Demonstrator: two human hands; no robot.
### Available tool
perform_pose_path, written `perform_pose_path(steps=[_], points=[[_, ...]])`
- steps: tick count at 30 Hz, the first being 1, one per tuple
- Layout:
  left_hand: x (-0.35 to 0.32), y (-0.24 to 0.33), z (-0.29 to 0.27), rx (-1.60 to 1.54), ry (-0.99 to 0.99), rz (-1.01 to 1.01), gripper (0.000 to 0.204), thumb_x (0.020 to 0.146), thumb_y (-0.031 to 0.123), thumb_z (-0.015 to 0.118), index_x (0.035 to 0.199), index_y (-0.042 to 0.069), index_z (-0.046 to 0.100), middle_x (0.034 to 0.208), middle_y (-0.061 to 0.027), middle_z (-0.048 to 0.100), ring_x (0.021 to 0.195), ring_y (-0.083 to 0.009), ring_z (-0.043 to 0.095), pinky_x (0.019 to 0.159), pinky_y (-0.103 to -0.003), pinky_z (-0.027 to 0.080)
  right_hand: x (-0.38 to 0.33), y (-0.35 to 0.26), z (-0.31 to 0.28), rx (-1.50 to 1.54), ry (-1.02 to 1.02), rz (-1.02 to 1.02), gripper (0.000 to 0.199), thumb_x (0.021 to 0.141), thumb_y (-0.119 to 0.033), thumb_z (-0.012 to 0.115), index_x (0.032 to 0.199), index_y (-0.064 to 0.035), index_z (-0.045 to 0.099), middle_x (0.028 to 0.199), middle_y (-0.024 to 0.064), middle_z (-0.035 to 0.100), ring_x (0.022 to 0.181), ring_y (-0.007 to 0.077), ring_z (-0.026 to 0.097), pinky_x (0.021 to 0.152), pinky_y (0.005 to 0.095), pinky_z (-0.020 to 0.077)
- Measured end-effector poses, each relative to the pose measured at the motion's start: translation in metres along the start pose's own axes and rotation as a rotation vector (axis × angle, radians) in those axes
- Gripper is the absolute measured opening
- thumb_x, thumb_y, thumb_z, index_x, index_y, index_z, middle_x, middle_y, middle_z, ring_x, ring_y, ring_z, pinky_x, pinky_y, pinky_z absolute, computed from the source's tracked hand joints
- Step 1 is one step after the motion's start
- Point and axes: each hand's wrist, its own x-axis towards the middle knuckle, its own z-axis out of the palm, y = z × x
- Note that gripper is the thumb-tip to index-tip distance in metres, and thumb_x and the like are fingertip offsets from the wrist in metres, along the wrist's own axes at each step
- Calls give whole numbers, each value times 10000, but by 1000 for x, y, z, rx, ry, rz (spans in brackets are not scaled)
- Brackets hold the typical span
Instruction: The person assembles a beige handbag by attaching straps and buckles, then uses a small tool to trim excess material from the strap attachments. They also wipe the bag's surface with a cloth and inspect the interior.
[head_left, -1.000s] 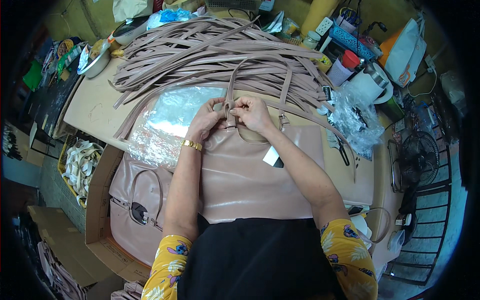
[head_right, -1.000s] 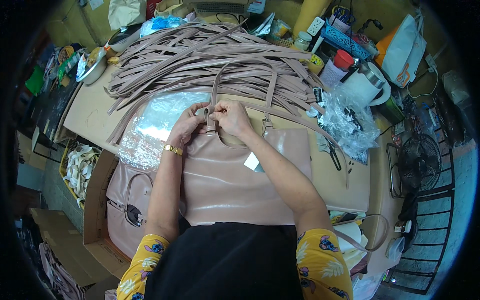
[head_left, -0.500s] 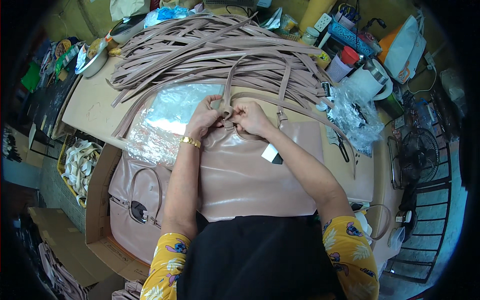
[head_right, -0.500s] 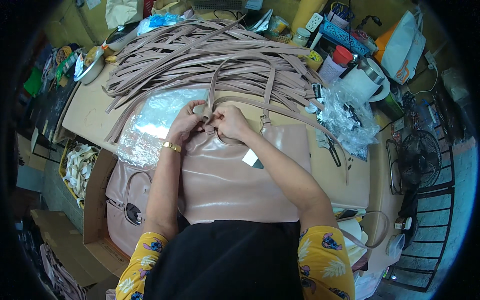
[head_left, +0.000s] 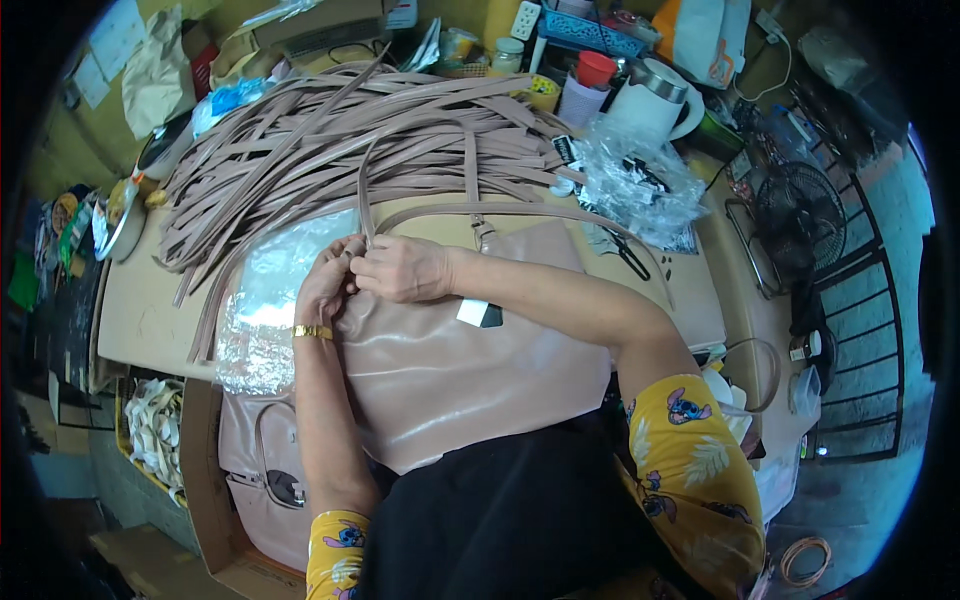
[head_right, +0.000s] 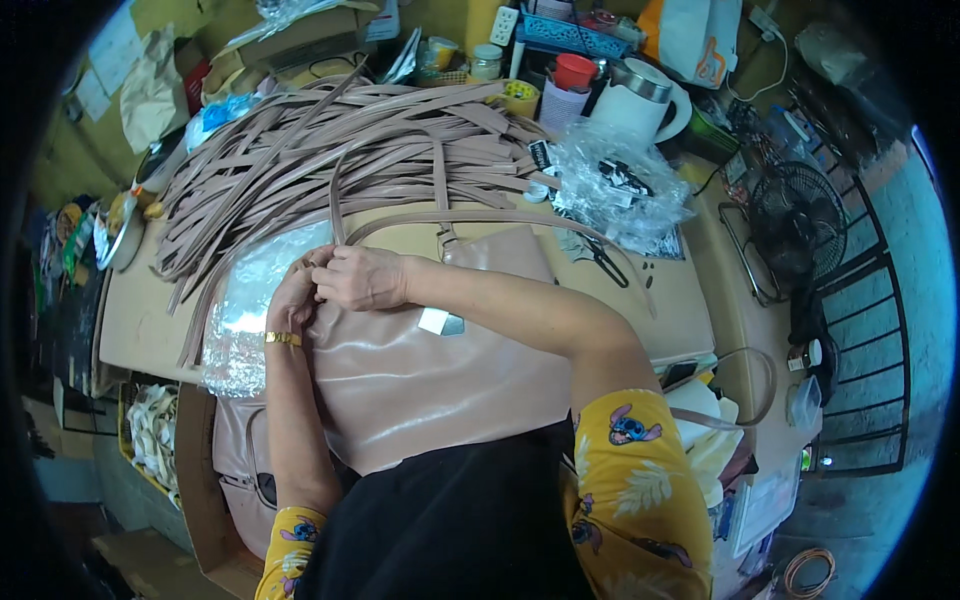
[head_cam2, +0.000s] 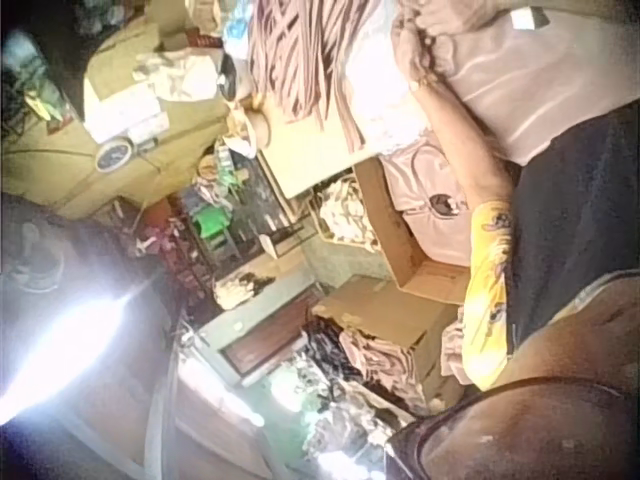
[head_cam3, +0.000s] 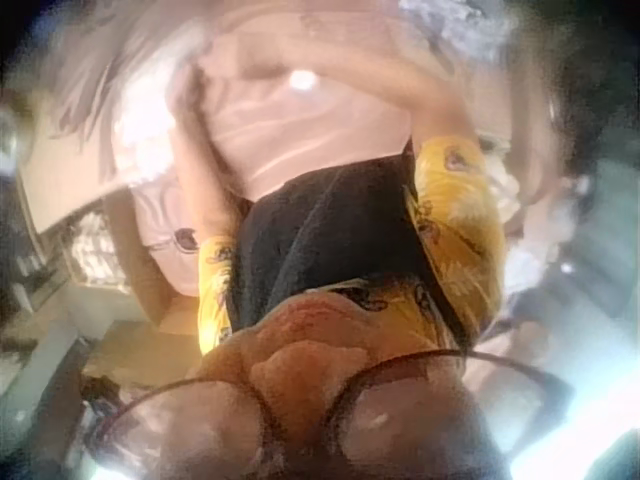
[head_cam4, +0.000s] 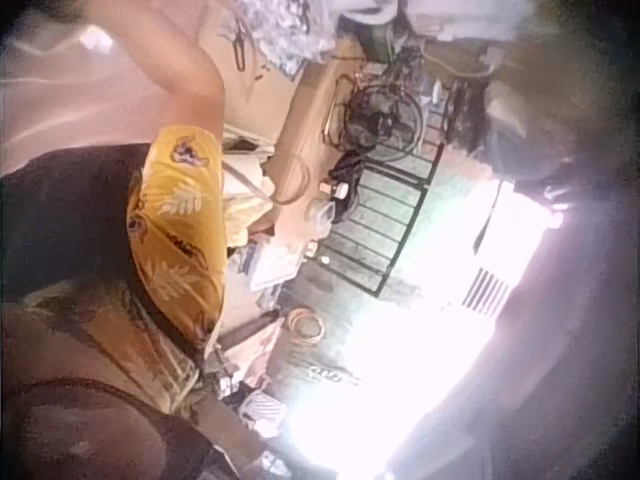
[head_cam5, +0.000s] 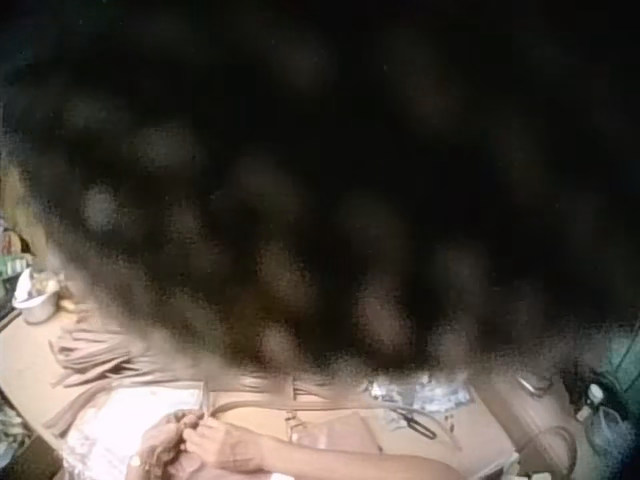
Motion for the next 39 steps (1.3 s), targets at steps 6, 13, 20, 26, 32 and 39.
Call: perform_pose_path(steps=[6,13,20,26,32,39], points=[[-13,0,9,-12,99,84,458,885,10,584,1318,-47,445,1014,-119,665,587,-94,595,440,-179,457,12,-4,-13,706,177,714,219,753,-133,771,867,-11,629,884,92,635,798,200,641,724,344,511],[-19,6,14,-40,47,124,606,805,-18,654,1360,-28,410,923,-97,658,548,-82,576,436,-181,434,1,12,32,981,53,1114,114,769,0,753,762,6,639,682,19,637,619,76,577,567,252,469],[-23,9,25,95,186,62,607,827,9,679,1367,-21,403,824,-87,650,519,-80,552,425,-194,416,-13,-13,0,725,-70,909,294,655,-126,840,835,-28,629,838,141,623,810,347,656,717,424,518],[-8,4,14,45,118,45,551,828,1,622,1336,-42,413,816,-58,639,506,-76,521,403,-193,388,-23,-14,3,139,2,142,130,808,-122,618,897,-39,572,896,104,543,821,264,625,695,367,526],[-8,-6,10,-18,194,131,544,849,-16,650,1340,21,418,780,-81,663,497,-78,531,397,-193,388,-22,-51,11,184,94,160,98,844,-124,568,849,-30,545,862,117,523,800,262,621,663,377,512],[-28,22,8,-12,-116,78,636,897,249,694,1427,22,427,1080,-40,698,933,-115,648,767,-261,497,-5,-42,-45,605,78,353,228,923,-259,576,908,-33,558,856,159,557,856,349,605,751,432,464]])
